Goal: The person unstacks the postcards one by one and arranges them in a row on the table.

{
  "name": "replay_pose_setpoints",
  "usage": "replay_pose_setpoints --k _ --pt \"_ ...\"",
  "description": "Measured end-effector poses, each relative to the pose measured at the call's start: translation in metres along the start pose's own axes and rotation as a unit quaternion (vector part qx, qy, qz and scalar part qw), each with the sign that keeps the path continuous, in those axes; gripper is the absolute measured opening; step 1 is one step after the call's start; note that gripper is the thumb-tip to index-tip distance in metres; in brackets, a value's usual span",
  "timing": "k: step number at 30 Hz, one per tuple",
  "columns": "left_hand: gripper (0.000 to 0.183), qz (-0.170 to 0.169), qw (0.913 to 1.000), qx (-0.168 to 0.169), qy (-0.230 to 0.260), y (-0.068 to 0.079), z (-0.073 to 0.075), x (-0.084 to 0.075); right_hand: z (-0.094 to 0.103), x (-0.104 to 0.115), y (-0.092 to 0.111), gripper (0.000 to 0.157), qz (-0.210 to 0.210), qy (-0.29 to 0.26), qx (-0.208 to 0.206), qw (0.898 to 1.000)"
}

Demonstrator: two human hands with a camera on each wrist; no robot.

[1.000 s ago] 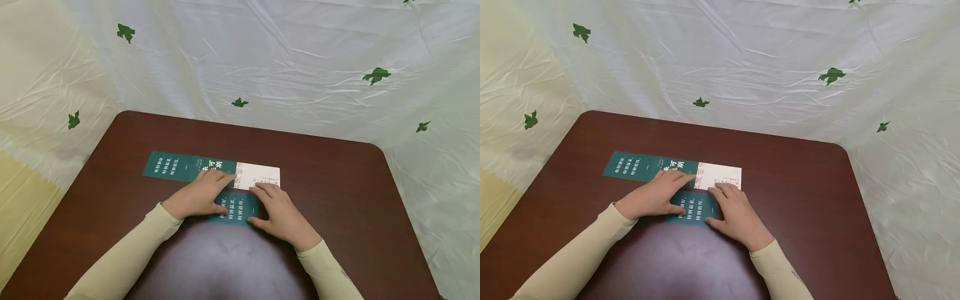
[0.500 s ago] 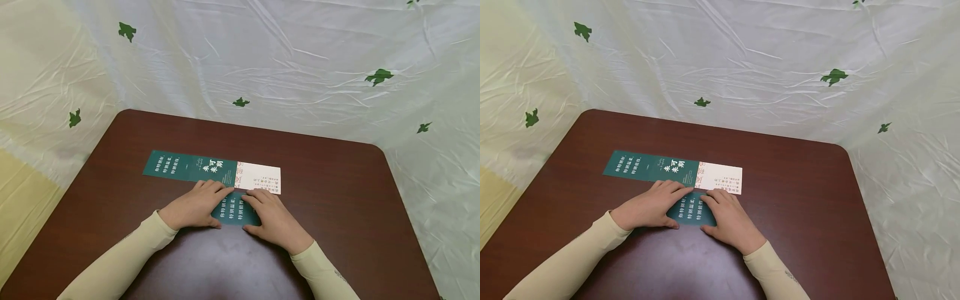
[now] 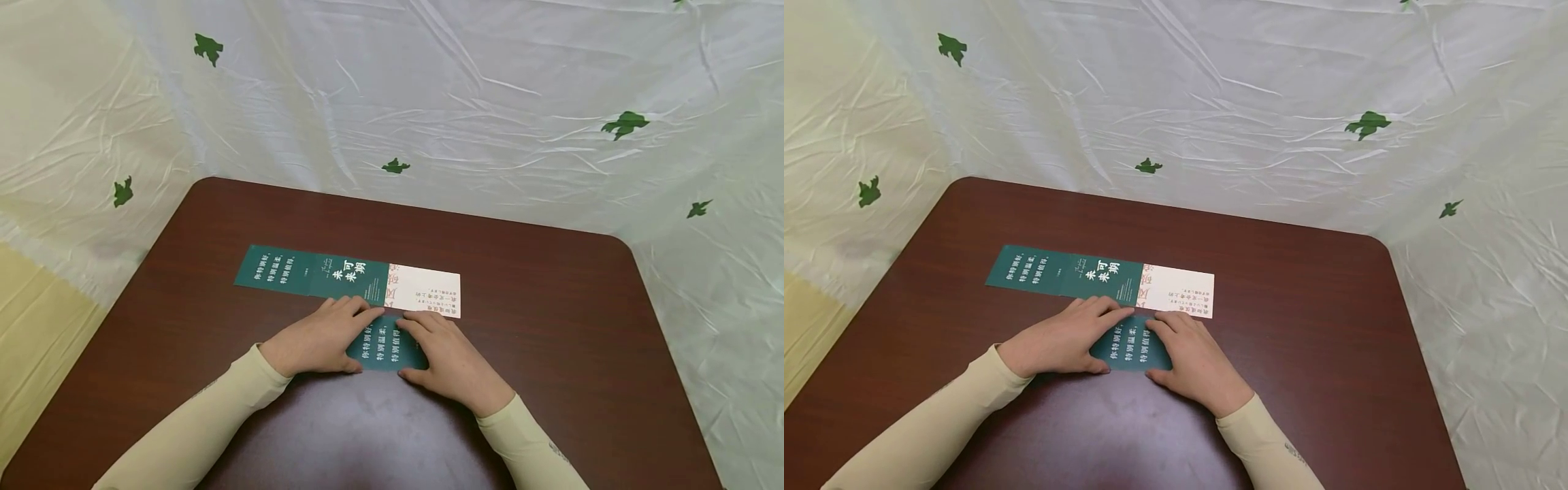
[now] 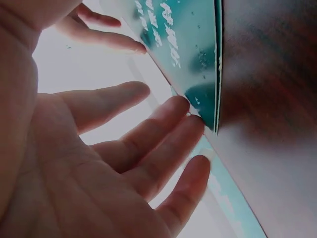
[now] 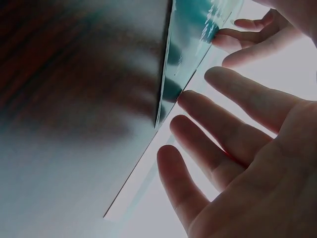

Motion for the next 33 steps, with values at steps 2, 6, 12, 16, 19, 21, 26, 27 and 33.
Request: replay_pose_setpoints --k 2,6,12,16,19,21,26,27,33 --pt "0.099 0.003 1.0000 0.001 0.001 0.0006 0.0004 0.0003 0.0003 0.0000 0.0003 0.081 -0.001 0.000 -0.001 1.000" --pt "0.098 0.004 1.0000 0.002 -0.001 0.0014 0.0012 0.0006 0.0004 -0.0001 0.0008 0.080 -0.005 -0.002 0.002 1.000" --pt "0.095 0.002 1.0000 0.004 -0.002 0.0014 0.0021 0.0003 0.0005 0.0000 0.0004 0.080 -0.007 -0.006 0.001 1.000" --pt "0.094 0.004 1.0000 0.006 0.000 0.0013 0.0020 0.0006 0.0014 0.0010 0.0000 0.079 -0.007 -0.008 -0.005 1.000" --pt "0.094 0.004 1.0000 0.008 0.002 0.0011 0.0023 0.0005 0.0016 0.0019 0.0001 0.078 -0.008 -0.006 -0.007 1.000" --pt "0.093 0.004 1.0000 0.009 0.003 0.0012 0.0027 0.0004 0.0015 0.0025 0.0003 0.078 -0.008 -0.002 -0.008 1.000" --pt "0.092 0.005 0.9999 0.012 0.002 0.0016 0.0034 0.0008 0.0008 0.0034 0.0004 0.078 -0.004 0.008 -0.006 1.000" --pt "0.092 0.006 0.9999 0.013 0.002 0.0016 0.0034 0.0009 0.0009 0.0036 0.0004 0.078 -0.004 0.008 -0.007 1.000" --pt "0.091 0.009 0.9997 0.023 0.008 0.0017 0.0027 0.0010 -0.0001 0.0040 0.0005 0.081 -0.002 0.011 0.001 1.000"
Point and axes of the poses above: each hand's wrist, its own y-axis away from the middle knuckle, its own z-axis out of the back of the hand, x = y × z, the point moved 9 cm from there along -y, towards the middle knuckle, and after that the axes turned 8 degrees about -x, right-handed, at the moved point
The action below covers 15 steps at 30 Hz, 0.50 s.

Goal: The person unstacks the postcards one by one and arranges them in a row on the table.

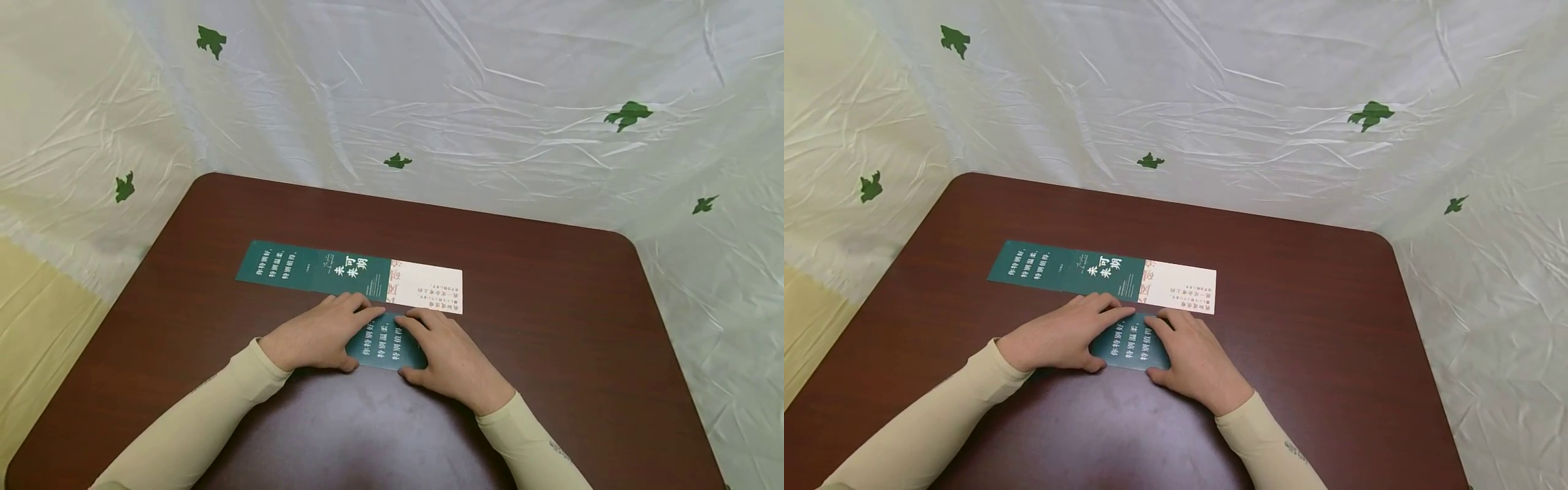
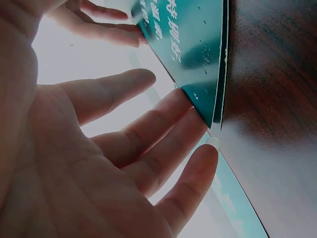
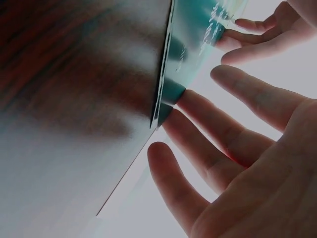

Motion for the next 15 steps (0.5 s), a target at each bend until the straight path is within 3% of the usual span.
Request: replay_pose_setpoints --k 10,15 --pt "0.094 -0.017 0.9997 -0.018 0.005 -0.006 0.003 -0.002 0.003 -0.006 -0.001 0.086 -0.001 0.013 -0.007 1.000" --pt "0.092 -0.032 0.9991 -0.026 -0.003 -0.023 0.002 -0.005 0.009 -0.020 -0.004 0.082 -0.016 0.004 -0.007 1.000"
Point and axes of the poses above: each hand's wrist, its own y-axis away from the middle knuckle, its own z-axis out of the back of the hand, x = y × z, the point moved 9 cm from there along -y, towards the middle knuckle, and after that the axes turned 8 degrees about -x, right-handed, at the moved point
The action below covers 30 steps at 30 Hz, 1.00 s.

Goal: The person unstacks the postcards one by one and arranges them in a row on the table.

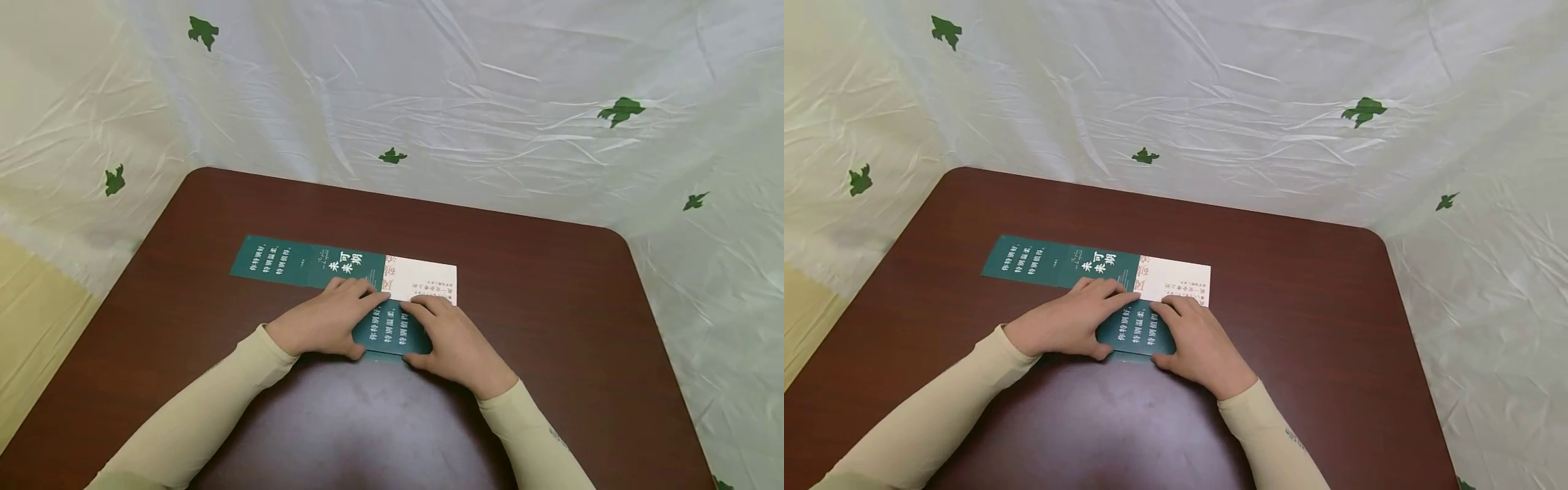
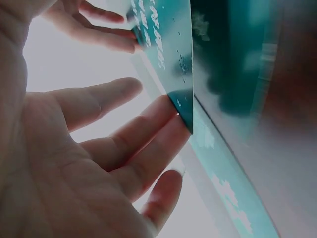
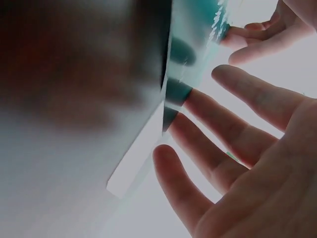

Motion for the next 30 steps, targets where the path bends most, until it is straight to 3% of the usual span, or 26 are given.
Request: replay_pose_setpoints --k 10,19,25,30 --pt "0.101 -0.011 0.9998 0.009 -0.014 -0.080 -0.001 -0.022 0.035 -0.069 0.007 0.085 -0.076 -0.048 0.005 0.996" --pt "0.102 -0.014 0.9994 0.028 -0.015 -0.147 -0.017 -0.044 0.051 -0.135 0.016 0.090 -0.139 -0.084 0.014 0.987" --pt "0.101 -0.017 0.9993 0.029 -0.016 -0.178 -0.025 -0.058 0.060 -0.164 0.023 0.094 -0.175 -0.089 0.020 0.980" --pt "0.101 -0.009 0.9992 0.037 -0.014 -0.187 -0.035 -0.066 0.055 -0.179 0.031 0.095 -0.201 -0.095 0.033 0.974"
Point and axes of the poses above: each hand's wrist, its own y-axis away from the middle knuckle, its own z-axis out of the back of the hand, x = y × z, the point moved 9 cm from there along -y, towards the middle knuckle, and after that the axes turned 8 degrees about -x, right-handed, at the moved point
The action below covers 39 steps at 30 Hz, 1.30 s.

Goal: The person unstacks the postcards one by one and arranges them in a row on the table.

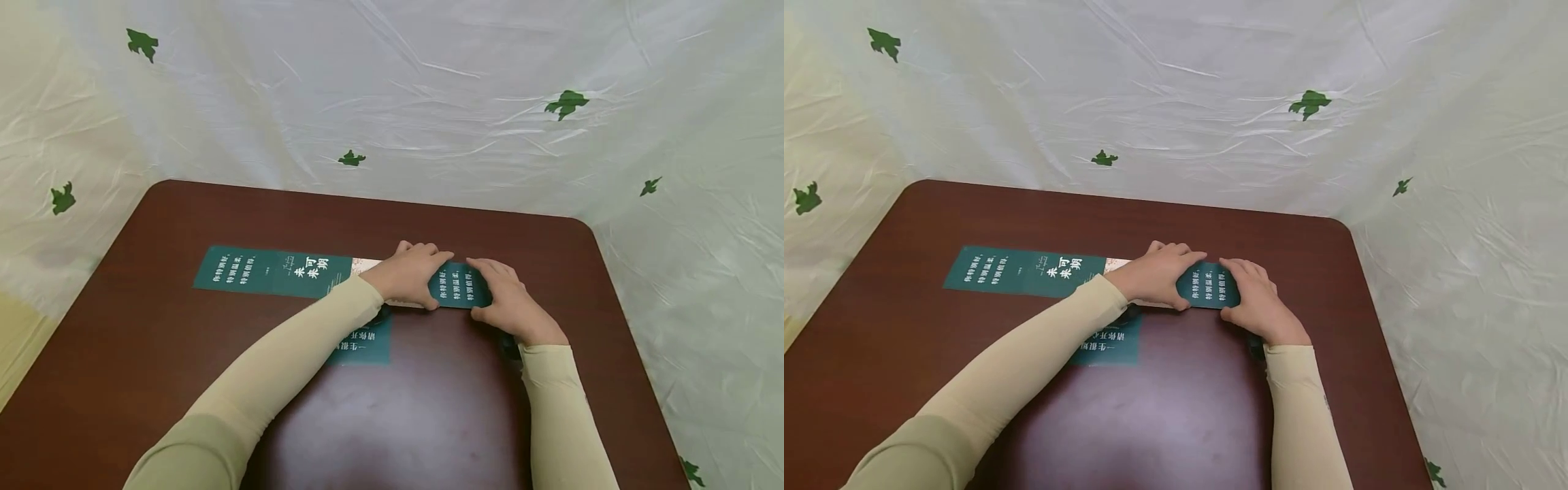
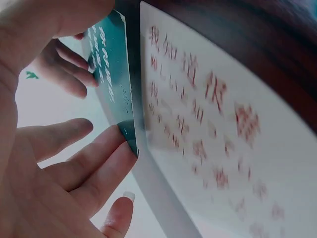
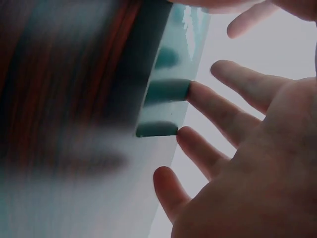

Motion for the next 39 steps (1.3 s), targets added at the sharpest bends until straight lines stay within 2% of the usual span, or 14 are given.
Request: replay_pose_setpoints --k 4,10,28,34,39 --pt "0.102 0.011 0.9999 0.008 0.008 0.001 -0.006 0.000 -0.006 -0.006 0.002 0.095 -0.012 -0.005 0.012 1.000" --pt "0.103 0.008 0.9997 -0.002 0.022 -0.002 -0.003 -0.003 0.000 -0.009 0.002 0.094 -0.018 -0.009 0.009 1.000" --pt "0.103 0.013 0.9995 -0.003 0.028 0.006 -0.002 0.006 -0.005 0.002 -0.001 0.094 -0.019 -0.011 0.023 0.999" --pt "0.102 0.013 0.9985 -0.036 0.039 0.025 0.007 0.015 -0.005 0.018 -0.005 0.085 0.019 0.023 -0.008 1.000" --pt "0.096 0.020 0.9960 -0.074 0.046 0.063 0.025 0.029 -0.016 0.054 -0.003 0.082 0.077 0.054 -0.035 0.995"
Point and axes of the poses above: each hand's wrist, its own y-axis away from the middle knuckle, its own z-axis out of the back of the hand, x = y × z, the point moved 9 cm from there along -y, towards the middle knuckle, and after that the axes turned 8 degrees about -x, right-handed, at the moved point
